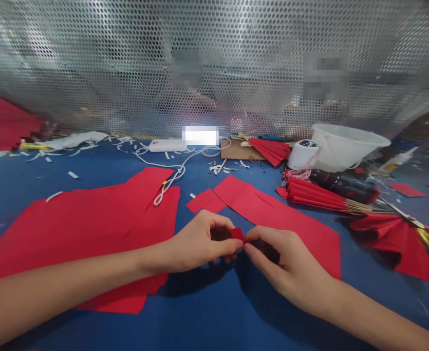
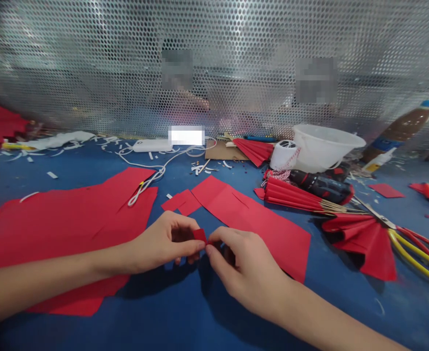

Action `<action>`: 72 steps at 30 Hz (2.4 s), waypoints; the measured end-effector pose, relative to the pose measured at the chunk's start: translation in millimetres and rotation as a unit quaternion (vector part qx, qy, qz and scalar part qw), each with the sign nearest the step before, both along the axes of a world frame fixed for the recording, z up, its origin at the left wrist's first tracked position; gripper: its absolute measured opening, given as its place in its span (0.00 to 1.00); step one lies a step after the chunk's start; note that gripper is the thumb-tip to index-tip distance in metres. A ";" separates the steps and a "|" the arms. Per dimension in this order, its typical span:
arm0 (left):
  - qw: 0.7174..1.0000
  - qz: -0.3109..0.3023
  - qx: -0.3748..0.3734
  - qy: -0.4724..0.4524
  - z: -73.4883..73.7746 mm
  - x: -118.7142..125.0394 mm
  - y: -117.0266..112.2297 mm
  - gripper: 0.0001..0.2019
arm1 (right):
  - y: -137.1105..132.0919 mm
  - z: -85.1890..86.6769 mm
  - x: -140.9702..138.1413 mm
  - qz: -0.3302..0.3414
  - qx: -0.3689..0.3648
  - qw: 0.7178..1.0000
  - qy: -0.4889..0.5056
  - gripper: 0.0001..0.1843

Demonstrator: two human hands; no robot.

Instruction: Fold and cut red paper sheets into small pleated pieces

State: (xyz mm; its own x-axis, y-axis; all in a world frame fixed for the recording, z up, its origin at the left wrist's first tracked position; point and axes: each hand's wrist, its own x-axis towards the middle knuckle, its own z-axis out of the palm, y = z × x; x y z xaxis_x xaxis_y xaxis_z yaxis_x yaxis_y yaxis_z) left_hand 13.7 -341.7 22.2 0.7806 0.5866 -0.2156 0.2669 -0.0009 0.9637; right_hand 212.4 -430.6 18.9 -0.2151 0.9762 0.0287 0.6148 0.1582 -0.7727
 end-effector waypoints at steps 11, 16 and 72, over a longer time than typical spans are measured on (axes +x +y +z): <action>0.999 -0.011 0.035 0.011 -0.1 0.5 -1.0 0.03 | 2.2 0.4 -0.2 -0.013 -0.039 0.998 0.057 0.11; 0.999 -0.023 0.033 0.000 2.0 1.4 -1.3 0.04 | 1.9 -0.5 0.1 0.003 -0.022 0.999 0.036 0.10; 0.993 0.093 0.066 0.015 -24.1 18.4 8.1 0.02 | 20.1 -17.0 -3.0 -0.016 -0.050 0.985 0.163 0.12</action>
State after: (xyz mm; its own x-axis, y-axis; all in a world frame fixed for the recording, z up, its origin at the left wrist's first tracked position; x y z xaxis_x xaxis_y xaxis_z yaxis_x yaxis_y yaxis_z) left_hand 32.1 -333.6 -1.9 0.6497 0.7455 -0.1489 0.3034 -0.0746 0.9499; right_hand 209.5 -410.5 1.9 -0.1788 0.9839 -0.0049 0.3355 0.0563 -0.9404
